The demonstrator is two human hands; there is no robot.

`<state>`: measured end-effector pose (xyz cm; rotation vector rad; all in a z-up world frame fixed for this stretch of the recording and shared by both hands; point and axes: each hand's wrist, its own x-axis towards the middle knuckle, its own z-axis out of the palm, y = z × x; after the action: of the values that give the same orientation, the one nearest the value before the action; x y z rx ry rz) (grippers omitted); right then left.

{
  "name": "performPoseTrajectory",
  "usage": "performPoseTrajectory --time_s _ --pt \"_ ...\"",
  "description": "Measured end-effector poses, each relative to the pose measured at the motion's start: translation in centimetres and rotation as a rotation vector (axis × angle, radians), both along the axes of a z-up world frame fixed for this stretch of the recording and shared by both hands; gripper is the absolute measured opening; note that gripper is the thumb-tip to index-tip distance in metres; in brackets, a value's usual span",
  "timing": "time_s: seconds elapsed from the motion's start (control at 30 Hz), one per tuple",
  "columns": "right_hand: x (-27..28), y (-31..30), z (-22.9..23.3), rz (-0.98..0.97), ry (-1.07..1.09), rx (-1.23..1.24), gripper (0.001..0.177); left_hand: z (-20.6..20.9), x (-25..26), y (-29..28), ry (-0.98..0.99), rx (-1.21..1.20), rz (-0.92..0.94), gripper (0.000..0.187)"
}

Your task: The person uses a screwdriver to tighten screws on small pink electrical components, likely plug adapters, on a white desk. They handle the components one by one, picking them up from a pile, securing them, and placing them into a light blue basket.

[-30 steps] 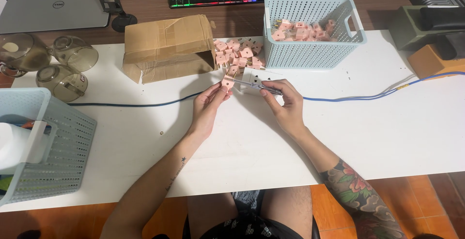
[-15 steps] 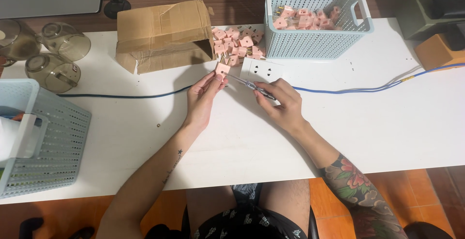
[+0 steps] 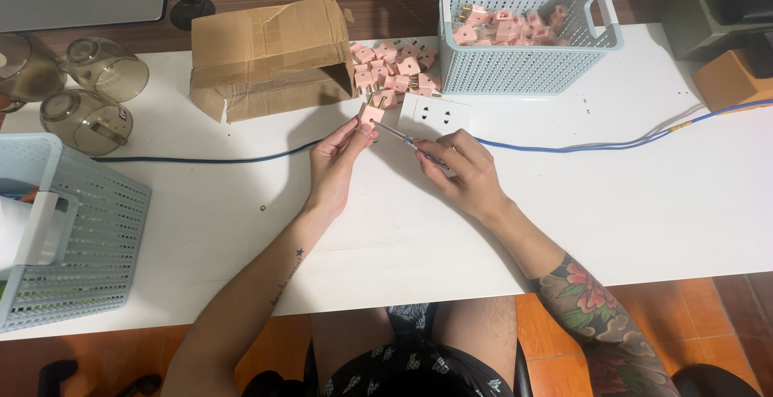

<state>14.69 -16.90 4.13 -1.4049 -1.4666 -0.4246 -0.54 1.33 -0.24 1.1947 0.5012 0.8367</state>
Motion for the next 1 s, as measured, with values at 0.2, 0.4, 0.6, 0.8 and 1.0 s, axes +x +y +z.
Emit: performPoseTrajectory --time_s 0.2,0.4,0.6,0.8,1.0 --pt "0.6 -0.3 -0.6 -0.057 -0.068 -0.056 0.014 -0.1 0.0 0.0 0.01 0.018 0.0 0.047" --pt "0.8 -0.5 -0.5 -0.139 -0.176 -0.125 0.015 -0.3 0.0 -0.1 0.005 0.086 0.033 0.048" --pt "0.8 -0.4 -1.5 -0.247 -0.225 -0.244 0.022 0.4 -0.3 -0.6 0.007 0.127 0.034 0.045" --pt "0.6 -0.1 -2.3 -0.271 -0.115 -0.371 0.014 0.1 -0.3 -0.6 -0.032 0.146 0.065 0.034" --pt "-0.2 0.5 -2.0 -0.257 0.097 -0.494 0.013 -0.2 -0.2 -0.8 -0.03 0.211 0.086 0.032"
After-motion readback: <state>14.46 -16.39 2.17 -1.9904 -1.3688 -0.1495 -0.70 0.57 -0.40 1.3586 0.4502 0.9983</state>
